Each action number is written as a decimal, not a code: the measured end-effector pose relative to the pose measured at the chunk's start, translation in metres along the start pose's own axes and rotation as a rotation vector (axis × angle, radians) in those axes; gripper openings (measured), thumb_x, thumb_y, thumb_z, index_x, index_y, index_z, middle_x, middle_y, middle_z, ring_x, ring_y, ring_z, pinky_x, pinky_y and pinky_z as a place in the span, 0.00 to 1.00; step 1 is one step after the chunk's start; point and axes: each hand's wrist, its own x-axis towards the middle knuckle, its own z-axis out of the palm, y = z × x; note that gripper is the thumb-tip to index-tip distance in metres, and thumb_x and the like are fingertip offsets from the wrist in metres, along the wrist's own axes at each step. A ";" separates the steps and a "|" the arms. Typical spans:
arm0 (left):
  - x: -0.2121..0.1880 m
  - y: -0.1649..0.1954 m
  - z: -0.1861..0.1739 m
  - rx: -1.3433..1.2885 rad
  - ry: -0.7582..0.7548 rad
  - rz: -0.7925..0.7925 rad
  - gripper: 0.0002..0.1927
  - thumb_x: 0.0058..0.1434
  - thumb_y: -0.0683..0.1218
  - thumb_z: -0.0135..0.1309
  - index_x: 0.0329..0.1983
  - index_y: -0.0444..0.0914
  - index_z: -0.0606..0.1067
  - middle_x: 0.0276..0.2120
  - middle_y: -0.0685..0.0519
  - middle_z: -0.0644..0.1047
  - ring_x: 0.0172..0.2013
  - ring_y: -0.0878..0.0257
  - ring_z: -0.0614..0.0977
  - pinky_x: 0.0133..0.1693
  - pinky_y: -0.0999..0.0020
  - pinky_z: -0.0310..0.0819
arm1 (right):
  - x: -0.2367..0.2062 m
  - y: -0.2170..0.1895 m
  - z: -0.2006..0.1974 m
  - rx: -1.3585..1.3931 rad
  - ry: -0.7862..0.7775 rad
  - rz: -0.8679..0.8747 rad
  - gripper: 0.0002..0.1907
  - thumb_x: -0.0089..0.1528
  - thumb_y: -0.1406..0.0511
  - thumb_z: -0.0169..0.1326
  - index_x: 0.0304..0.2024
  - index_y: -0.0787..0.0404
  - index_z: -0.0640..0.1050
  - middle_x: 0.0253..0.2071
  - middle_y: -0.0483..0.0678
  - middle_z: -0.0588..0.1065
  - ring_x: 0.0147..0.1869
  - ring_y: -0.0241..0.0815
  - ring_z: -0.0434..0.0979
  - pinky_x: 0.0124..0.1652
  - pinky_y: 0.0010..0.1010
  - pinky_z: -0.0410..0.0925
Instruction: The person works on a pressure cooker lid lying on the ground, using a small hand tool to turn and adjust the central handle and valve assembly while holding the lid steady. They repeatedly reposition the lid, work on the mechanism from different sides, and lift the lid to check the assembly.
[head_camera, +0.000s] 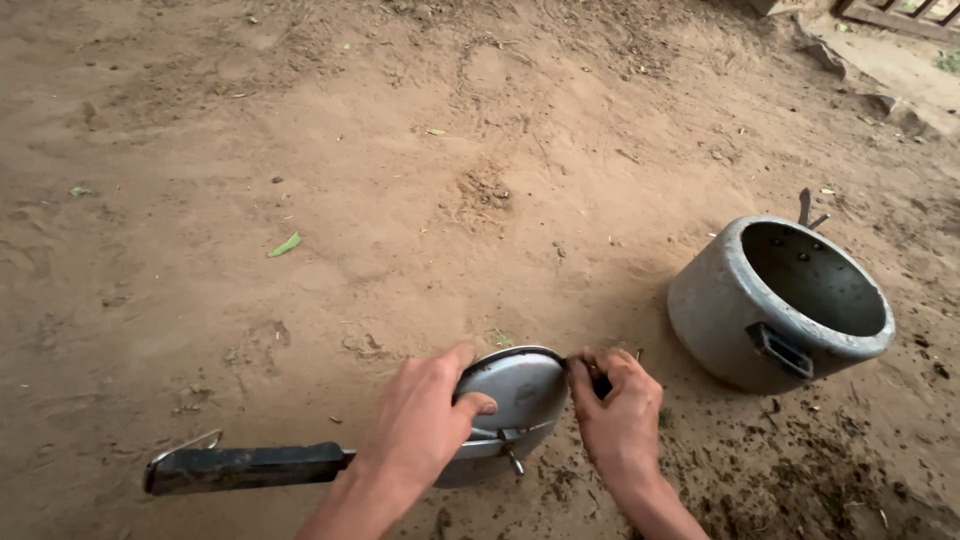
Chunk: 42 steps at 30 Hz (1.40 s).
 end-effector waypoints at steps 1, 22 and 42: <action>0.000 -0.001 -0.001 -0.005 -0.011 -0.020 0.19 0.53 0.46 0.66 0.48 0.36 0.79 0.33 0.40 0.83 0.37 0.46 0.86 0.41 0.54 0.76 | 0.001 0.000 0.001 0.008 -0.032 0.102 0.11 0.63 0.65 0.58 0.39 0.69 0.83 0.37 0.52 0.79 0.29 0.41 0.77 0.27 0.32 0.71; 0.002 -0.014 -0.006 -0.070 -0.004 -0.049 0.17 0.52 0.45 0.66 0.43 0.34 0.81 0.30 0.38 0.83 0.34 0.46 0.86 0.40 0.56 0.76 | -0.005 0.039 0.023 0.191 -0.055 0.262 0.13 0.63 0.64 0.58 0.39 0.72 0.83 0.25 0.52 0.77 0.23 0.38 0.73 0.24 0.35 0.68; -0.001 -0.016 -0.009 -0.083 -0.007 -0.127 0.17 0.53 0.47 0.66 0.43 0.34 0.79 0.27 0.38 0.82 0.30 0.48 0.85 0.38 0.55 0.74 | -0.017 0.085 0.052 0.394 -0.184 0.468 0.13 0.65 0.61 0.54 0.43 0.65 0.80 0.32 0.48 0.81 0.32 0.38 0.77 0.36 0.32 0.73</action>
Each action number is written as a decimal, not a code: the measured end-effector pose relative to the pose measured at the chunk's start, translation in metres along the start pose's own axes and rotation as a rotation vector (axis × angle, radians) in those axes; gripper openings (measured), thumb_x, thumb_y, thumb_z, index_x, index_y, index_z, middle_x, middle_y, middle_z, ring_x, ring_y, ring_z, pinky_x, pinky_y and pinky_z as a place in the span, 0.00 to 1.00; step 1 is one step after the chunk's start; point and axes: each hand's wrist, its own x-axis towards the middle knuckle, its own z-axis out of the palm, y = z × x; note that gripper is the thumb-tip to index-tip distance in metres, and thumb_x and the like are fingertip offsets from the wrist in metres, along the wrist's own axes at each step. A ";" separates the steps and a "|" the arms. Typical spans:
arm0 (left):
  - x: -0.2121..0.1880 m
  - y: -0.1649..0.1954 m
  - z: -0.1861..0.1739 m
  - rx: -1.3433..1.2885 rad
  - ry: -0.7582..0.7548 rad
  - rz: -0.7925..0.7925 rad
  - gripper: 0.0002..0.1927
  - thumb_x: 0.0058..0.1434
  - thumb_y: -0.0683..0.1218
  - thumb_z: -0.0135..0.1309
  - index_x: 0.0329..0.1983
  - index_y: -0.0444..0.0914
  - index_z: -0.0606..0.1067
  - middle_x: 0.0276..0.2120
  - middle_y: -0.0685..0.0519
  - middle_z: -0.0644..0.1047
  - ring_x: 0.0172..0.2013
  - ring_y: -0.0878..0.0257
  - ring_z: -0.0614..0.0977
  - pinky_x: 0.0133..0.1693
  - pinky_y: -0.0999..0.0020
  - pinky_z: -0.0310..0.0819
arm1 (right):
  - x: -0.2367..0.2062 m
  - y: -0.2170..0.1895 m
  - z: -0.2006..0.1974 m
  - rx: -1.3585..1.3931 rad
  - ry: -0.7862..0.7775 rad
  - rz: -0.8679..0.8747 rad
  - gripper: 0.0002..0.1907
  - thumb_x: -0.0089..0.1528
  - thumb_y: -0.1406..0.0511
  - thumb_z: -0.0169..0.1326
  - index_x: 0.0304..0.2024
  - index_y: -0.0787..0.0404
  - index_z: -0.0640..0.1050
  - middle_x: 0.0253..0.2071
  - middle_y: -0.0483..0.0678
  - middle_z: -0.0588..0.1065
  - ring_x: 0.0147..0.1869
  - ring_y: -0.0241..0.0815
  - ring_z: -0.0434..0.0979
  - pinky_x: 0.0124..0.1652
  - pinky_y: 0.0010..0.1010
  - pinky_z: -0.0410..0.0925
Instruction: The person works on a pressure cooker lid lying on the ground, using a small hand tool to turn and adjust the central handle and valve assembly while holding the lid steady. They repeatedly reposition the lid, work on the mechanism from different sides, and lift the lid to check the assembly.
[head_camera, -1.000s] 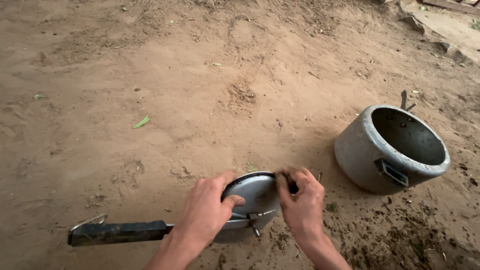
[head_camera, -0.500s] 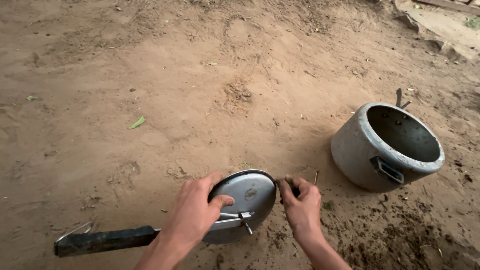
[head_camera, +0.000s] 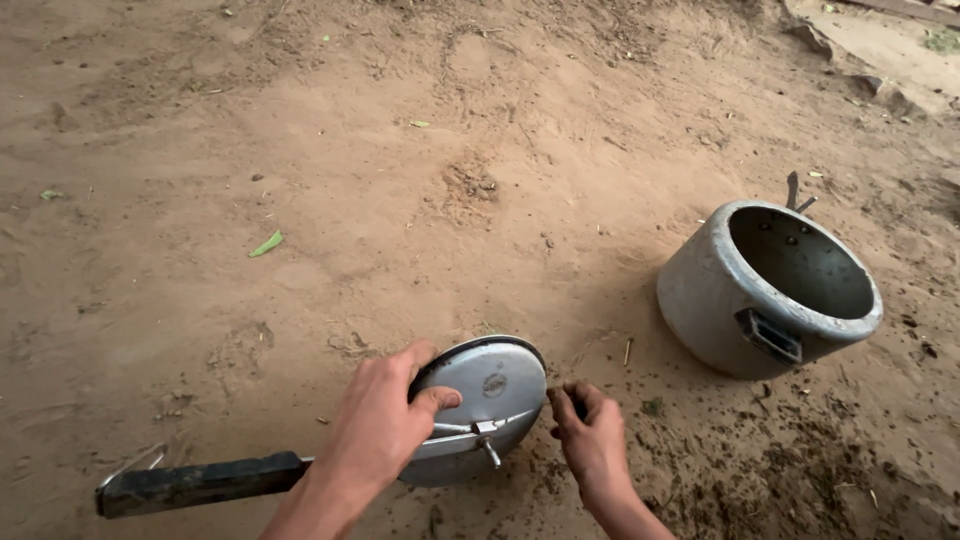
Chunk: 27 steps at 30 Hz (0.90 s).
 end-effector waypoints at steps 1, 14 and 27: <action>0.001 -0.002 0.001 0.005 -0.008 -0.019 0.17 0.53 0.47 0.66 0.42 0.33 0.79 0.27 0.38 0.81 0.30 0.48 0.85 0.37 0.54 0.74 | 0.006 0.007 0.005 0.140 -0.053 0.000 0.13 0.66 0.61 0.52 0.43 0.65 0.79 0.34 0.47 0.81 0.35 0.36 0.79 0.40 0.30 0.74; 0.029 -0.002 0.002 -0.500 0.008 0.222 0.23 0.55 0.43 0.62 0.54 0.35 0.73 0.41 0.48 0.85 0.42 0.65 0.83 0.47 0.68 0.76 | 0.019 -0.128 -0.050 0.143 0.128 -0.795 0.04 0.69 0.67 0.50 0.38 0.60 0.72 0.31 0.40 0.69 0.35 0.30 0.64 0.34 0.24 0.61; 0.007 0.090 -0.056 -0.434 0.068 0.106 0.17 0.54 0.45 0.66 0.45 0.34 0.78 0.32 0.49 0.86 0.35 0.65 0.85 0.41 0.67 0.78 | -0.018 -0.204 -0.030 0.135 -0.205 -0.867 0.05 0.64 0.75 0.54 0.42 0.65 0.77 0.36 0.45 0.75 0.43 0.33 0.73 0.44 0.22 0.67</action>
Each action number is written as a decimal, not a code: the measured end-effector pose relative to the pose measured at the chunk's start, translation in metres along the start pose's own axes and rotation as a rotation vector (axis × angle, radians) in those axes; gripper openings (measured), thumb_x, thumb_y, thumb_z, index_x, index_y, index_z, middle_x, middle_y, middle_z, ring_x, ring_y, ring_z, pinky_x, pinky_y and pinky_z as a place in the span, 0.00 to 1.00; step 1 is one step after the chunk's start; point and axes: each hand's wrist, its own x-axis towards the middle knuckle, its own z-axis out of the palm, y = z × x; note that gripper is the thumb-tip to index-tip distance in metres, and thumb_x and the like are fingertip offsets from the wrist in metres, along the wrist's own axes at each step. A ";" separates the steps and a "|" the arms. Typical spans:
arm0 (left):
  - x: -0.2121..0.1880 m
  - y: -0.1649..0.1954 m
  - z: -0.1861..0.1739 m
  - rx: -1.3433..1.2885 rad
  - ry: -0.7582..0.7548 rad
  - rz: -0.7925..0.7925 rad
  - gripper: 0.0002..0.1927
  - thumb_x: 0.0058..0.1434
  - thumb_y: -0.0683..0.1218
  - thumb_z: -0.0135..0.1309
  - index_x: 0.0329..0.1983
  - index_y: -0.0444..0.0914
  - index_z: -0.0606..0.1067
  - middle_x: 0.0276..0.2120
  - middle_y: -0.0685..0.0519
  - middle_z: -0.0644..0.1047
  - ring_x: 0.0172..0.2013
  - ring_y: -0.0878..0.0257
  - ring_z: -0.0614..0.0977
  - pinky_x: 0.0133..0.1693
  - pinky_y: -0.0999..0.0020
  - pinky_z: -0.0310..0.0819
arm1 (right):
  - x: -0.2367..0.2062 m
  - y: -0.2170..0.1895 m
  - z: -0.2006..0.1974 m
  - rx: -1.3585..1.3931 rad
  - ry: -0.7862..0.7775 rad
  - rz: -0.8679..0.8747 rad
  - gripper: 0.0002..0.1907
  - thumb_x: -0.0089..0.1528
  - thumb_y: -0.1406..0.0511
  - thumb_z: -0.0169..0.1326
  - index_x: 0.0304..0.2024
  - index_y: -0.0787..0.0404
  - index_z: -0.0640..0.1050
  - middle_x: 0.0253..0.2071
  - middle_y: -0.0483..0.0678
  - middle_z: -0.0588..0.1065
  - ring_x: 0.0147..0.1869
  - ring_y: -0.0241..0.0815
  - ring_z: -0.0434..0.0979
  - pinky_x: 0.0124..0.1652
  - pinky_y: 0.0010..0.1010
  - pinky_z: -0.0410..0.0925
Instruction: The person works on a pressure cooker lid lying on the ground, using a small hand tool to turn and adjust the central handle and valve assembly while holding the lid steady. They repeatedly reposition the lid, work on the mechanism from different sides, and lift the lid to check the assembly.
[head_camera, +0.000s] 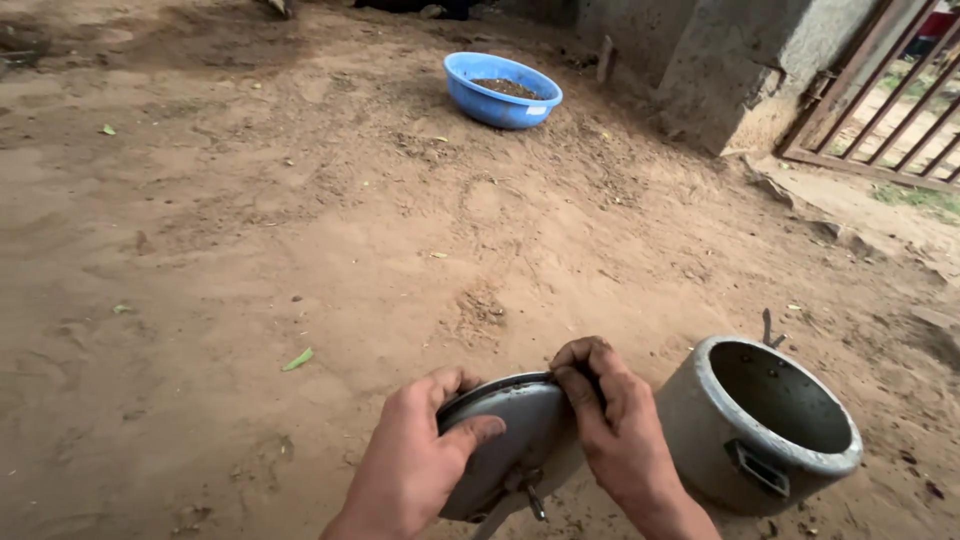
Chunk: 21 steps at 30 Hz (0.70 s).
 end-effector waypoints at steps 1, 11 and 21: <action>-0.001 0.002 -0.002 -0.037 0.019 -0.021 0.18 0.54 0.45 0.67 0.46 0.35 0.78 0.33 0.49 0.86 0.35 0.65 0.84 0.41 0.68 0.78 | -0.001 -0.003 0.003 -0.002 0.032 0.022 0.05 0.63 0.75 0.55 0.42 0.66 0.78 0.37 0.46 0.77 0.44 0.33 0.74 0.45 0.23 0.68; -0.005 -0.007 -0.002 -0.008 0.122 -0.050 0.20 0.53 0.43 0.67 0.49 0.37 0.78 0.36 0.49 0.86 0.38 0.65 0.88 0.44 0.69 0.79 | -0.019 -0.049 0.023 -0.287 0.353 0.090 0.08 0.56 0.70 0.63 0.38 0.60 0.87 0.36 0.46 0.84 0.38 0.34 0.83 0.28 0.29 0.76; -0.008 -0.002 -0.003 0.040 0.110 -0.025 0.20 0.52 0.39 0.63 0.50 0.36 0.77 0.37 0.46 0.84 0.41 0.61 0.88 0.46 0.67 0.78 | -0.020 -0.052 0.039 -0.338 0.283 0.123 0.13 0.57 0.71 0.59 0.44 0.57 0.85 0.41 0.46 0.83 0.42 0.37 0.85 0.30 0.30 0.79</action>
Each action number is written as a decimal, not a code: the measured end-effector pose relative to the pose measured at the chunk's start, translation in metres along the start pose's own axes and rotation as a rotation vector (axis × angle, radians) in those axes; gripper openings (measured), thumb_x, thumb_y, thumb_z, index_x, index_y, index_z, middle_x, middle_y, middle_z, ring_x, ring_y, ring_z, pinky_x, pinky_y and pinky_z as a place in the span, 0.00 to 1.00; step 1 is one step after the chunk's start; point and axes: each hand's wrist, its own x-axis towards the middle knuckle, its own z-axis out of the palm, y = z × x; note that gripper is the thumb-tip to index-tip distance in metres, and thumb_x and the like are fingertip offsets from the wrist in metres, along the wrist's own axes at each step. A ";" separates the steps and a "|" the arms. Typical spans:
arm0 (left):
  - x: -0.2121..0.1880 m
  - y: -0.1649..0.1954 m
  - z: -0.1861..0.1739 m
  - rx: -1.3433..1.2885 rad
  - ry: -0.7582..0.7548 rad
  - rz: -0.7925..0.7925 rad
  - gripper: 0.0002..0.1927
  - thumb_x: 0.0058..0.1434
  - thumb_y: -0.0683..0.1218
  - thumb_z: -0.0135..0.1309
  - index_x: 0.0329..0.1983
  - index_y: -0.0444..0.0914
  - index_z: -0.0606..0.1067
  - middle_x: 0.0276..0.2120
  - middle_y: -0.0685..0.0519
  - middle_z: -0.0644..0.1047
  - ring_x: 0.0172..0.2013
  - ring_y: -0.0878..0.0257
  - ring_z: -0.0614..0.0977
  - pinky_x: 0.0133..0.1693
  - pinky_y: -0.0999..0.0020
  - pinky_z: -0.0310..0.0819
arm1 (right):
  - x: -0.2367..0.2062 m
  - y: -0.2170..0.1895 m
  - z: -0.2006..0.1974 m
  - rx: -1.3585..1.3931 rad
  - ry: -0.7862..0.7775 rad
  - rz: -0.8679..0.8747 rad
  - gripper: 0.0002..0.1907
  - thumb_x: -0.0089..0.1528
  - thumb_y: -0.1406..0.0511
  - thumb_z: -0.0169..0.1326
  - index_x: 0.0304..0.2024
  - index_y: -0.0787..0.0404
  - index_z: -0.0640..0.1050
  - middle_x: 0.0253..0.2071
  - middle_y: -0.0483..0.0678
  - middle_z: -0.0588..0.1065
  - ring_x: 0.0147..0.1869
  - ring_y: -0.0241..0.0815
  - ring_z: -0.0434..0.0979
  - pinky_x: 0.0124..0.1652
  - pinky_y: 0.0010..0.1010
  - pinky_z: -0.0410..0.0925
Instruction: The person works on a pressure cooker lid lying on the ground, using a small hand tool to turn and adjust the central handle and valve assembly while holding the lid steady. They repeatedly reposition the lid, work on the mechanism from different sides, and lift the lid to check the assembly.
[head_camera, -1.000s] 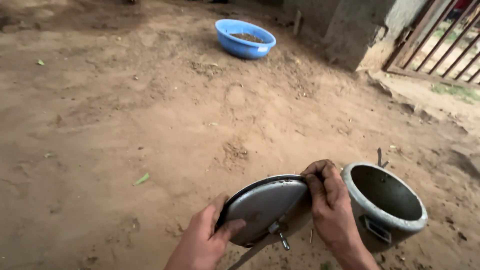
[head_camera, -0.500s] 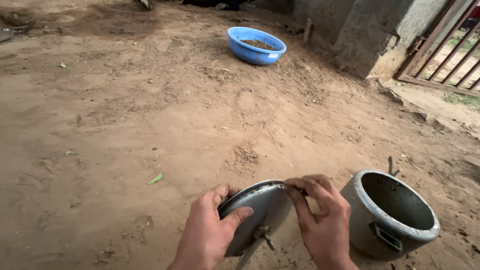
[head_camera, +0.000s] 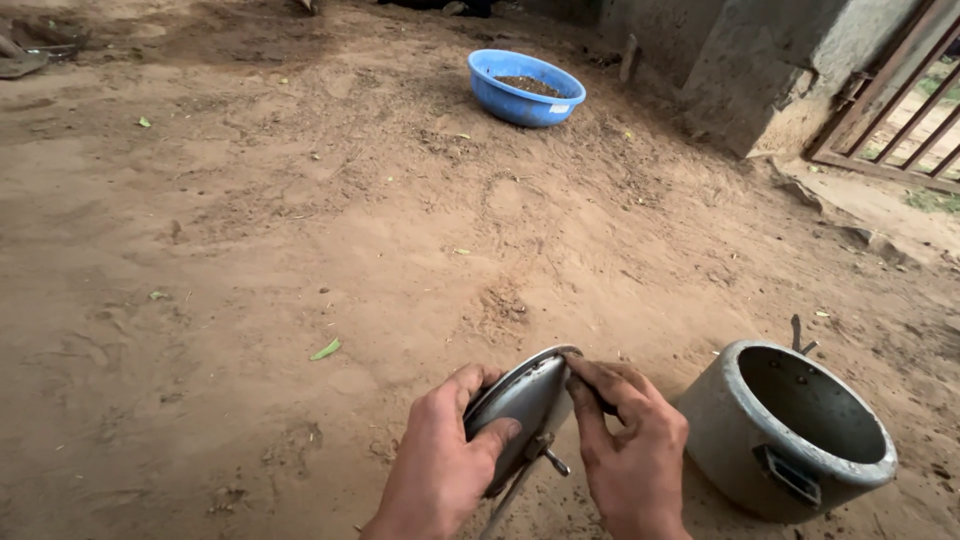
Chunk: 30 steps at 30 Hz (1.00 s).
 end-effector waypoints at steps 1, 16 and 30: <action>0.000 0.000 0.000 -0.003 0.000 0.009 0.21 0.52 0.38 0.62 0.51 0.37 0.76 0.37 0.46 0.84 0.41 0.62 0.87 0.46 0.66 0.77 | -0.002 0.002 0.002 0.002 -0.020 0.027 0.14 0.57 0.71 0.59 0.45 0.56 0.85 0.41 0.46 0.83 0.41 0.37 0.85 0.28 0.30 0.79; -0.004 0.003 0.001 -0.028 -0.049 -0.014 0.19 0.56 0.38 0.60 0.52 0.34 0.76 0.39 0.43 0.85 0.42 0.60 0.88 0.47 0.68 0.77 | 0.007 0.030 0.000 -0.175 0.051 -0.232 0.11 0.57 0.72 0.58 0.42 0.61 0.84 0.36 0.51 0.79 0.35 0.41 0.82 0.26 0.27 0.75; -0.007 0.005 0.005 -0.106 -0.102 -0.083 0.18 0.58 0.36 0.57 0.53 0.35 0.76 0.40 0.46 0.85 0.42 0.63 0.87 0.46 0.68 0.80 | 0.001 0.038 0.000 -0.227 0.076 -0.507 0.12 0.57 0.72 0.60 0.44 0.61 0.85 0.35 0.49 0.78 0.35 0.40 0.79 0.30 0.28 0.75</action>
